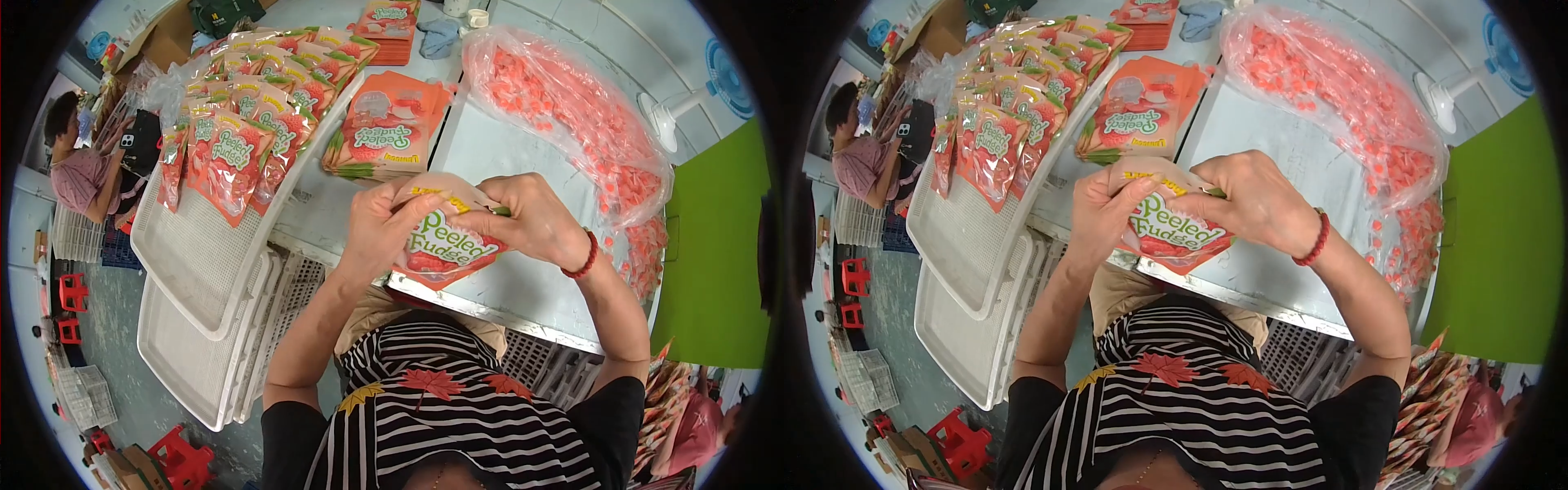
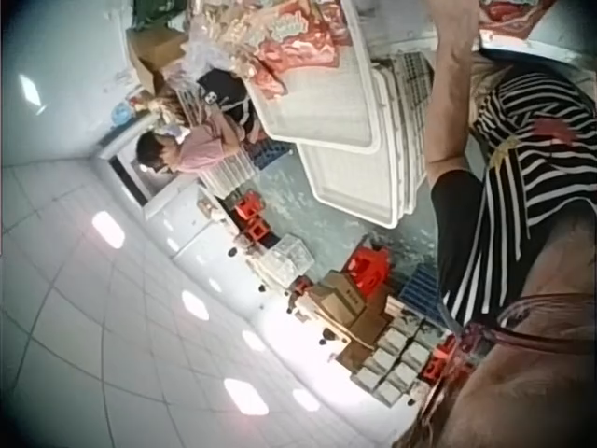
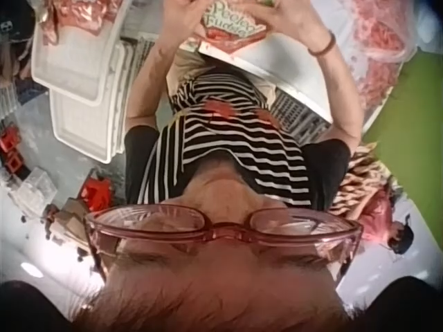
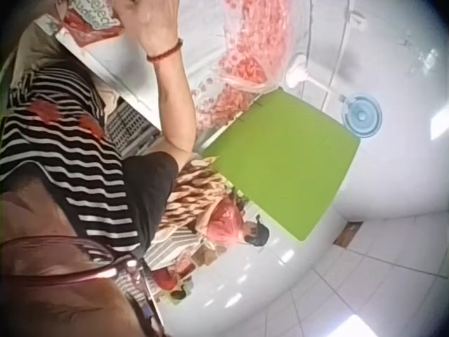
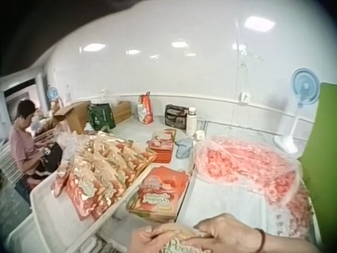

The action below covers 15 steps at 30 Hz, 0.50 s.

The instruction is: Packaging individual pink candies into branded plastic bags and organizing them into trays.

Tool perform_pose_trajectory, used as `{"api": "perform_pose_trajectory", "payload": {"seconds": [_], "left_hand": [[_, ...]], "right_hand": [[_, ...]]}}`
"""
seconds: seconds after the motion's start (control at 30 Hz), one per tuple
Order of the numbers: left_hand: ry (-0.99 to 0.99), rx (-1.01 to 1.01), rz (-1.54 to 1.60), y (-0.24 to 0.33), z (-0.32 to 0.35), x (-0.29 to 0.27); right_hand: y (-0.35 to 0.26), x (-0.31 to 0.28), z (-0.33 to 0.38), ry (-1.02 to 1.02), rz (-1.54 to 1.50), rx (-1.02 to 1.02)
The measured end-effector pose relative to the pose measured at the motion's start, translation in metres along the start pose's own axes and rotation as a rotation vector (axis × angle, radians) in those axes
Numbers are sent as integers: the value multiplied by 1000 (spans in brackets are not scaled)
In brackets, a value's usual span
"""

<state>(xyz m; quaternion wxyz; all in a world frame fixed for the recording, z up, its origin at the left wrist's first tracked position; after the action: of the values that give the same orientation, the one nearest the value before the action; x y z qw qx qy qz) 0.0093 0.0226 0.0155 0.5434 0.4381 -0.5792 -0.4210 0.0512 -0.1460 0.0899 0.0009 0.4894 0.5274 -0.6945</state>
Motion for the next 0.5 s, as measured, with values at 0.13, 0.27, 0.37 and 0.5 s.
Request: {"api": "perform_pose_trajectory", "payload": {"seconds": [0.13, 0.27, 0.37, 0.5], "left_hand": [[8, -52, -98, 3, -4, -11], [25, -4, -16, 1, -3, -16], [112, 49, -35, 0, -1, -28], [131, 90, -84, -1, 5, -38]], "right_hand": [[9, 2, -1, 35, 48, -61], [16, 10, -5, 26, -132, 29], [15, 12, -6, -50, -112, 98], [6, 18, -5, -67, 274, -188]]}}
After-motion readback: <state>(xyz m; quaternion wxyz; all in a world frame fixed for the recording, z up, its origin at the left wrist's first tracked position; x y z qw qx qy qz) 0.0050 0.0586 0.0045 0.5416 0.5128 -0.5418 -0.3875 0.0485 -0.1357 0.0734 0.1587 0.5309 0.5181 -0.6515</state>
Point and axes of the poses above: each hand's wrist, its own z-axis away from the middle knuckle, its own x-axis out of the palm, y = z × x, the point moved 3 cm from there along -z, towards the middle knuckle, and after that the axes turned 7 degrees about -x, right-handed, at the moved point
